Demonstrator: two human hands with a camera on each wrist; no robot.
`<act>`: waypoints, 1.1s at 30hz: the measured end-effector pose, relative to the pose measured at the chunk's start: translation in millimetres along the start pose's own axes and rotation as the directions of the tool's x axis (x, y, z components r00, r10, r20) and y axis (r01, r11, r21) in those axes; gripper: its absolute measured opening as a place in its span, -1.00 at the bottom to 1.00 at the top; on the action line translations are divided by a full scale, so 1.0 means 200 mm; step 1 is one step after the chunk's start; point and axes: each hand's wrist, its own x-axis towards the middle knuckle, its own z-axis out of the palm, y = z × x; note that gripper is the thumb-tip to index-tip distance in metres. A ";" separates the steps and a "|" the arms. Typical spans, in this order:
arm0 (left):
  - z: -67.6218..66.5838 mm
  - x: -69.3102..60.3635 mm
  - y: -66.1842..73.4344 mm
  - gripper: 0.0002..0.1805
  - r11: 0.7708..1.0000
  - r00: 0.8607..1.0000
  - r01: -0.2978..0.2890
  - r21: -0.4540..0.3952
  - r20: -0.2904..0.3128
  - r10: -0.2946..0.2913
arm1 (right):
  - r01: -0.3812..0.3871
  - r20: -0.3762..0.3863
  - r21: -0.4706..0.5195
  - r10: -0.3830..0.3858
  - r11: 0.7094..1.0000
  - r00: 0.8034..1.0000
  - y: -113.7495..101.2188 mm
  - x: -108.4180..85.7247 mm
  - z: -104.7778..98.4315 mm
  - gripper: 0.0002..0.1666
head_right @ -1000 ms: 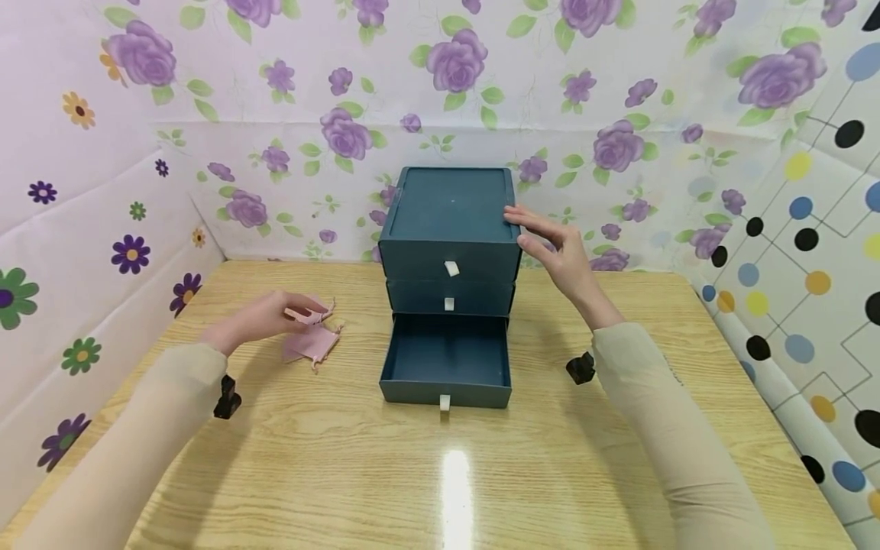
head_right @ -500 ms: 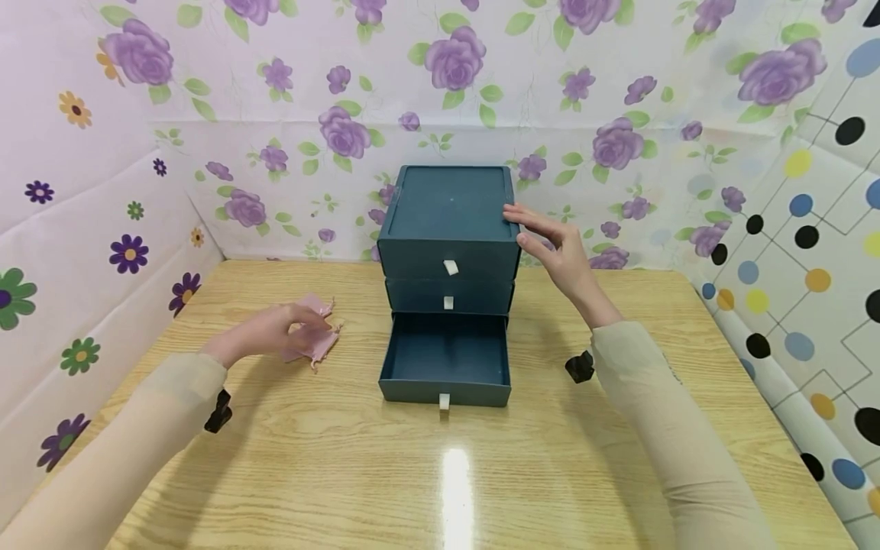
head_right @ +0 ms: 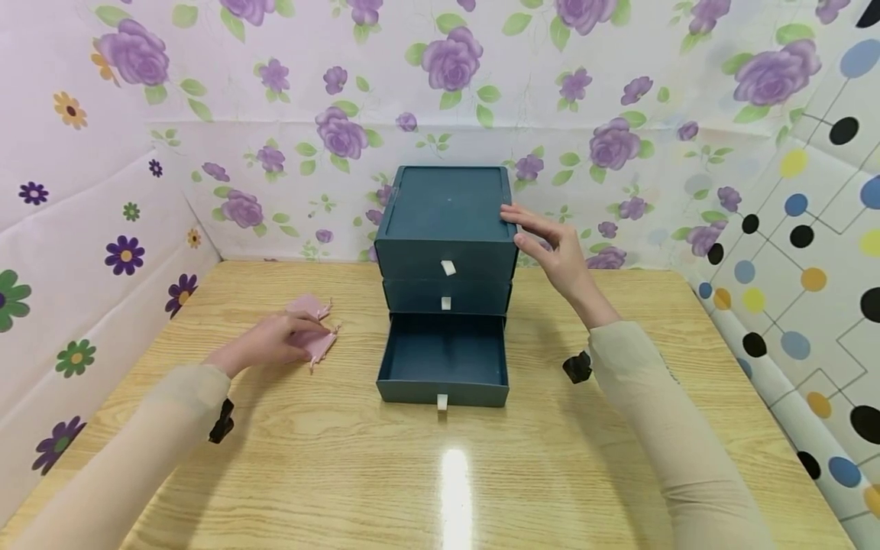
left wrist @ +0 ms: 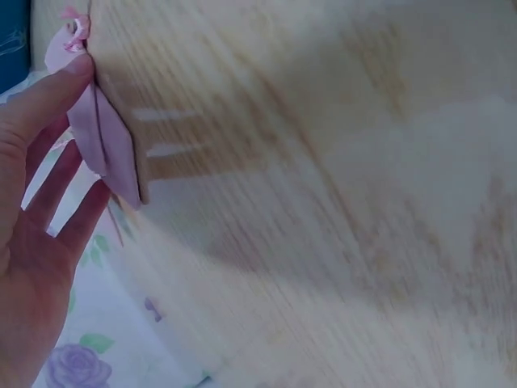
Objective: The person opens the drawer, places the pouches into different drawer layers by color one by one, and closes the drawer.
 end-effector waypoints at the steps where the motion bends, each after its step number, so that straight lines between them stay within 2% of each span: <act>1: 0.00 0.00 0.00 -0.51 1.000 1.000 0.004 -0.007 -0.003 -0.004 | -0.002 0.002 -0.002 0.002 1.000 1.000 0.00 0.00 0.00 -0.57; 8: 0.01 0.00 0.00 -0.59 0.998 0.999 0.049 -0.040 -0.001 -0.049 | -0.005 0.016 0.002 0.005 1.000 1.000 -0.01 0.00 0.00 -0.56; 17: -0.01 0.03 0.01 -0.71 0.998 1.000 0.021 -0.062 -0.012 -0.022 | -0.014 0.001 -0.004 0.014 1.000 1.000 -0.01 0.00 0.00 -0.57; 24: -0.04 0.06 0.02 -0.79 0.999 1.000 -0.014 -0.030 -0.023 0.013 | 0.008 0.017 0.010 -0.008 1.000 1.000 -0.01 0.00 0.00 -0.56; 33: -0.09 0.09 0.04 -0.81 1.000 0.999 0.006 -0.015 -0.033 -0.007 | 0.013 0.016 0.003 -0.013 1.000 1.000 -0.01 0.00 0.00 -0.56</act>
